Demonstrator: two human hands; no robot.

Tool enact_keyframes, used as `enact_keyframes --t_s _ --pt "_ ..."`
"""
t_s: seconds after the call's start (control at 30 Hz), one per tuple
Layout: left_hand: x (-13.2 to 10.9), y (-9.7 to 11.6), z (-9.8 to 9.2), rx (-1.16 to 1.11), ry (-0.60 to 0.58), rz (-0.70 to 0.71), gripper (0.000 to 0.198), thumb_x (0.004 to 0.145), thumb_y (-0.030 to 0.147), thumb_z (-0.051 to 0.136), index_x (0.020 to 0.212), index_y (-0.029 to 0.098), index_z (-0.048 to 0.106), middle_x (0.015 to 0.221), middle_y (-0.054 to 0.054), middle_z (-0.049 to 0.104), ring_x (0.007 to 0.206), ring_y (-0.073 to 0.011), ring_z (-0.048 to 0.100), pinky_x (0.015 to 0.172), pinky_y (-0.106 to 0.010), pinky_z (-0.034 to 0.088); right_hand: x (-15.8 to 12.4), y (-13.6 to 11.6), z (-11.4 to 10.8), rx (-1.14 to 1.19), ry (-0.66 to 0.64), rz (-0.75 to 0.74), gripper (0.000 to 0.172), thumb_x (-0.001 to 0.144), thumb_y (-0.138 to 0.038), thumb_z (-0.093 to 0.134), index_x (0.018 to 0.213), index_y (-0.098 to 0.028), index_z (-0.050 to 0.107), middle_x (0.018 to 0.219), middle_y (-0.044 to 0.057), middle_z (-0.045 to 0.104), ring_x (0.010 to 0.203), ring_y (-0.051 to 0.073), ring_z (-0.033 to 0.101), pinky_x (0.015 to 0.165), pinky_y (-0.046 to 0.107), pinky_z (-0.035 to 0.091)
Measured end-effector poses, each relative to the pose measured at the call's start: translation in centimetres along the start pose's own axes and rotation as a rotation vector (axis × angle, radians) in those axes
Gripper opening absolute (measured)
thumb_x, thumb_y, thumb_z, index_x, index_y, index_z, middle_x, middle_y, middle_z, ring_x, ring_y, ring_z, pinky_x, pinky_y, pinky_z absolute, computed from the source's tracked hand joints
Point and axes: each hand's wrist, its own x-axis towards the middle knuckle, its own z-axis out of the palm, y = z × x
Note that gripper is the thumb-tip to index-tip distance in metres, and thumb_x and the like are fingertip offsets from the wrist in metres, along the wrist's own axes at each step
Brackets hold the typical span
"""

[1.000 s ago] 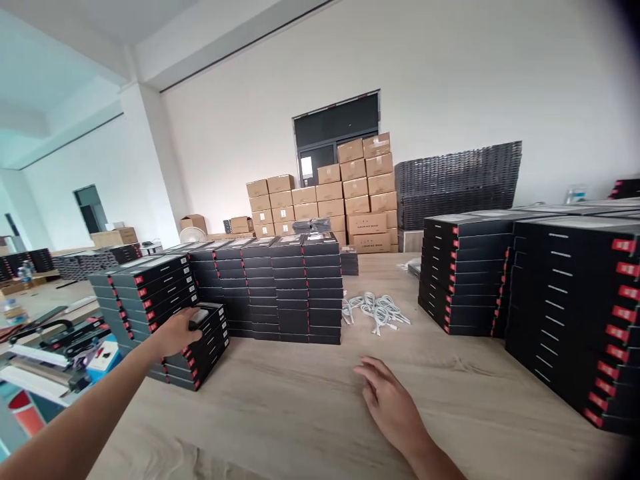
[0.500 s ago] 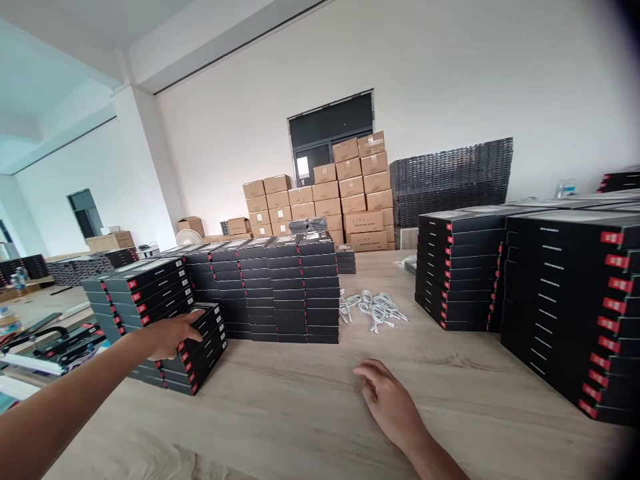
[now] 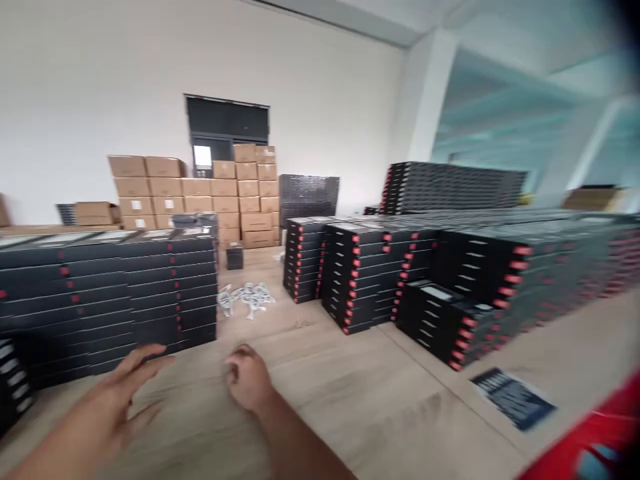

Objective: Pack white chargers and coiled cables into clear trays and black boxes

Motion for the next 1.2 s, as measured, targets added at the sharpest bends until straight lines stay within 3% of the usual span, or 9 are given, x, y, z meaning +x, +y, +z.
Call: enact_keyframes --t_s 0.1,0.2,0.43,0.6,0.77,0.93,1.0,1.1,1.2 --pt "0.6 5.8 7.2 -0.205 0.054 0.085 0.023 0.088 0.030 0.047 0.099 0.027 0.067 0.108 -0.004 0.066 0.087 -0.0167 0.067 0.078 -0.024 0.053 -0.5 0.4 -1.6 -0.101 -0.016 -0.019 0.034 0.066 -0.005 0.063 0.091 -0.025 0.075 0.102 -0.001 0.072 0.087 0.013 0.068 0.077 0.018 0.053" --pt "0.6 7.5 10.9 -0.334 0.024 0.130 0.023 0.090 0.027 0.044 0.080 0.025 0.065 0.093 -0.003 0.063 0.066 -0.0113 0.063 0.063 -0.019 0.051 -1.5 2.2 -7.7 -0.241 0.018 -0.003 0.038 0.067 -0.007 0.065 0.096 -0.030 0.074 0.111 -0.003 0.070 0.095 0.014 0.068 0.079 0.020 0.053" --pt "0.7 6.1 11.0 -0.493 -0.007 0.048 0.020 0.090 0.036 0.049 0.084 0.026 0.064 0.095 -0.002 0.061 0.062 -0.0111 0.060 0.063 -0.021 0.050 -6.4 10.8 -31.1 -0.761 0.409 0.410 0.046 0.079 -0.015 0.047 0.123 -0.011 0.059 0.137 0.025 0.049 0.131 0.038 0.041 0.104 0.056 0.029" --pt "1.3 8.5 10.1 -0.708 -0.055 -0.015 0.020 0.089 0.033 0.047 0.090 0.027 0.067 0.096 -0.003 0.063 0.072 -0.0149 0.062 0.069 -0.025 0.049 -11.2 13.8 -37.2 -0.980 0.420 0.533 0.041 0.071 -0.014 0.049 0.108 -0.012 0.065 0.110 0.022 0.068 0.109 0.039 0.057 0.098 0.061 0.030" --pt "1.5 10.2 9.4 -1.039 -0.214 -0.267 0.032 0.083 0.051 0.055 0.081 0.022 0.069 0.078 -0.004 0.067 0.070 -0.0191 0.060 0.064 -0.028 0.047 -10.9 11.3 -34.3 -1.069 0.348 0.186 0.026 0.080 -0.029 0.055 0.098 -0.018 0.070 0.095 0.012 0.072 0.092 0.029 0.062 0.101 0.047 0.032" --pt "1.6 11.5 9.4 -1.784 -0.417 -0.720 0.067 0.072 0.071 0.056 0.114 0.020 0.064 0.111 -0.013 0.069 0.098 -0.0284 0.065 0.071 -0.035 0.053 -7.9 1.9 -21.1 -0.808 0.269 -0.441 0.039 0.079 -0.029 0.059 0.117 -0.022 0.060 0.092 0.006 0.069 0.083 0.023 0.060 0.098 0.046 0.036" --pt "1.8 11.3 9.2 -1.986 -0.269 -0.822 0.071 0.074 0.068 0.058 0.130 0.025 0.052 0.120 -0.011 0.066 0.103 -0.0284 0.065 0.081 -0.039 0.052 -6.7 -1.9 -14.3 -0.619 0.183 -0.603 0.043 0.079 -0.032 0.059 0.120 -0.022 0.058 0.092 0.005 0.069 0.081 0.022 0.059 0.099 0.049 0.036" --pt "2.1 9.4 8.4 -1.885 0.170 -1.013 0.076 0.073 0.046 0.071 0.140 0.030 0.038 0.105 -0.005 0.070 0.088 -0.0233 0.069 0.077 -0.034 0.053 -4.8 -5.6 -6.6 -0.334 0.039 -0.729 0.036 0.084 -0.037 0.060 0.119 -0.029 0.058 0.095 0.001 0.068 0.090 0.021 0.060 0.108 0.047 0.028" --pt "2.1 6.9 7.1 -1.717 0.440 -1.045 0.085 0.070 0.030 0.076 0.142 0.033 0.032 0.100 -0.002 0.070 0.077 -0.0190 0.069 0.072 -0.031 0.053 -2.8 -6.4 -3.7 0.071 -0.086 -0.410 0.060 0.078 -0.047 0.067 0.134 -0.034 0.048 0.138 0.006 0.051 0.124 0.028 0.046 0.112 0.049 0.022"
